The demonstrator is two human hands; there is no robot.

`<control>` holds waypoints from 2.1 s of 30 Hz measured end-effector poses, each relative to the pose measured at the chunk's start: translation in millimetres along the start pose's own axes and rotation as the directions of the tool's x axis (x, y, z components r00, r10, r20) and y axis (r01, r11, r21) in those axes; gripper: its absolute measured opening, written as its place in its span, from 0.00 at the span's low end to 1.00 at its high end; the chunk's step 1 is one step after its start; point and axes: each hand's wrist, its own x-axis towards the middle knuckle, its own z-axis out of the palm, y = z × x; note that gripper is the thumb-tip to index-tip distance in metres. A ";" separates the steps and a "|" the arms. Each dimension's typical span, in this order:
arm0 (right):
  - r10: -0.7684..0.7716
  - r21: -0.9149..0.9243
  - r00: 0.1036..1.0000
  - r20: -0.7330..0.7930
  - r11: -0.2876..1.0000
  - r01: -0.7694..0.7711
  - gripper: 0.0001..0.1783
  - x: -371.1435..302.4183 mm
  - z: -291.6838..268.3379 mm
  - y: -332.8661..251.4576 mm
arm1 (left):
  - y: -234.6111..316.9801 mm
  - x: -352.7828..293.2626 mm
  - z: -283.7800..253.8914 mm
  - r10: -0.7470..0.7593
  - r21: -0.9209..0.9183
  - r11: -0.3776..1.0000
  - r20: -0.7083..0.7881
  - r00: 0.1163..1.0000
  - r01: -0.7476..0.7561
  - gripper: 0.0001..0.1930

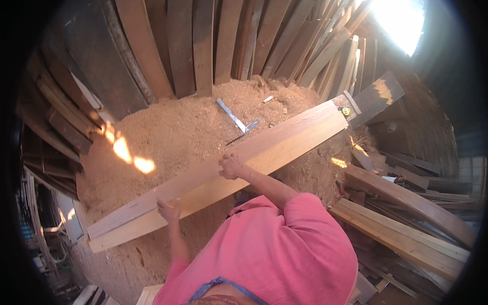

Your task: The person measures wooden planks with a tape measure in a workshop, then lifts and stacks them against a wall. The person repeats this process for several planks, measuring each one before stacking.

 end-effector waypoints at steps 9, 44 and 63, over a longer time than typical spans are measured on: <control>0.377 0.256 0.897 -0.228 0.913 -0.319 0.28 -119.8 2.5 109.0 | 249.1 -97.4 82.5 0.793 0.069 0.397 0.477 0.379 -0.915 0.72; 0.853 0.825 0.466 -0.234 0.428 -0.369 0.21 -489.1 67.2 359.6 | 463.8 -284.8 170.9 0.492 0.409 0.463 0.620 0.612 -0.786 0.67; 0.813 0.958 -0.540 0.219 -0.284 -0.041 0.36 -692.7 156.7 335.6 | 794.5 -396.1 295.1 0.557 0.211 0.175 0.784 0.273 -0.962 0.65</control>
